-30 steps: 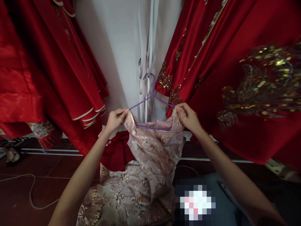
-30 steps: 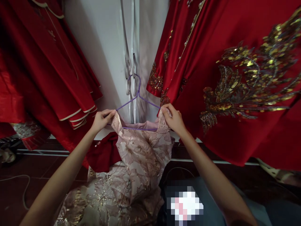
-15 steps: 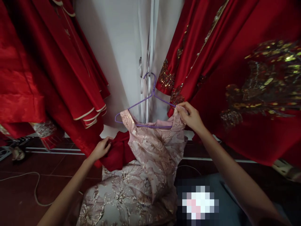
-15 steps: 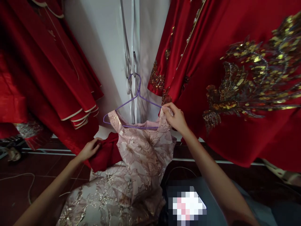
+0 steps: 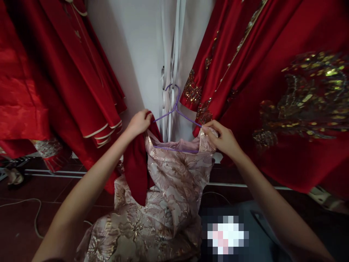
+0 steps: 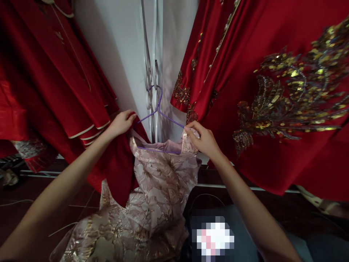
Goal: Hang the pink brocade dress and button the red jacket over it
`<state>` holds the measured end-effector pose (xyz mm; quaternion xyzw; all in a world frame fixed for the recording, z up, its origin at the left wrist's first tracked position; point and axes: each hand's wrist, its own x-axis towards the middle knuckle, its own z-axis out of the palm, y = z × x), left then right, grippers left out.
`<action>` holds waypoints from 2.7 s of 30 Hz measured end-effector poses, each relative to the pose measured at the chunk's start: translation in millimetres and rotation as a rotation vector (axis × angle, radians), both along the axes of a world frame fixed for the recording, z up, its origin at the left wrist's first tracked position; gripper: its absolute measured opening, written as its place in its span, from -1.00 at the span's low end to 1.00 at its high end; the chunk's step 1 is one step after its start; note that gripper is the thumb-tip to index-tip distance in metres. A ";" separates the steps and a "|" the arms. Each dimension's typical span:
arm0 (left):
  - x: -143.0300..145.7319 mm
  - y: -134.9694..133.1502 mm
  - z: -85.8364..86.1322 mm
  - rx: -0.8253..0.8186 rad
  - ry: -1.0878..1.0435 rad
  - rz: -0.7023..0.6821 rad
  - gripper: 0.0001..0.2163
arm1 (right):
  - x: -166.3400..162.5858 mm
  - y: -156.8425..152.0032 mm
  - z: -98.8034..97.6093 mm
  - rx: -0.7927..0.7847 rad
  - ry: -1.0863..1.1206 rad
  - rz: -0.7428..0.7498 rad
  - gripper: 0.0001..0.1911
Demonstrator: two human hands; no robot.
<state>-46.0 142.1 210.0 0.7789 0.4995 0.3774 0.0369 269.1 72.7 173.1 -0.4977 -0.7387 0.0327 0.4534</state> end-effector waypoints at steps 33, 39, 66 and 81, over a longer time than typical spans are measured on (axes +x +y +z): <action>-16.4 -14.3 -15.7 -0.315 -0.264 -0.390 -0.82 | -47.6 102.1 32.8 -0.264 -0.255 0.241 -0.74; -12.1 -9.4 -28.3 -0.222 -0.243 -0.343 -0.82 | 39.0 98.6 40.5 -0.069 -0.458 -0.140 -0.74; 14.8 -31.1 -51.1 -0.033 -0.113 -0.198 -0.85 | -58.5 9.8 7.1 -0.152 0.056 0.023 -0.84; 33.0 -74.8 -65.4 0.014 -0.453 -0.024 -0.82 | -96.6 -15.2 -28.7 -0.197 0.211 0.330 -0.89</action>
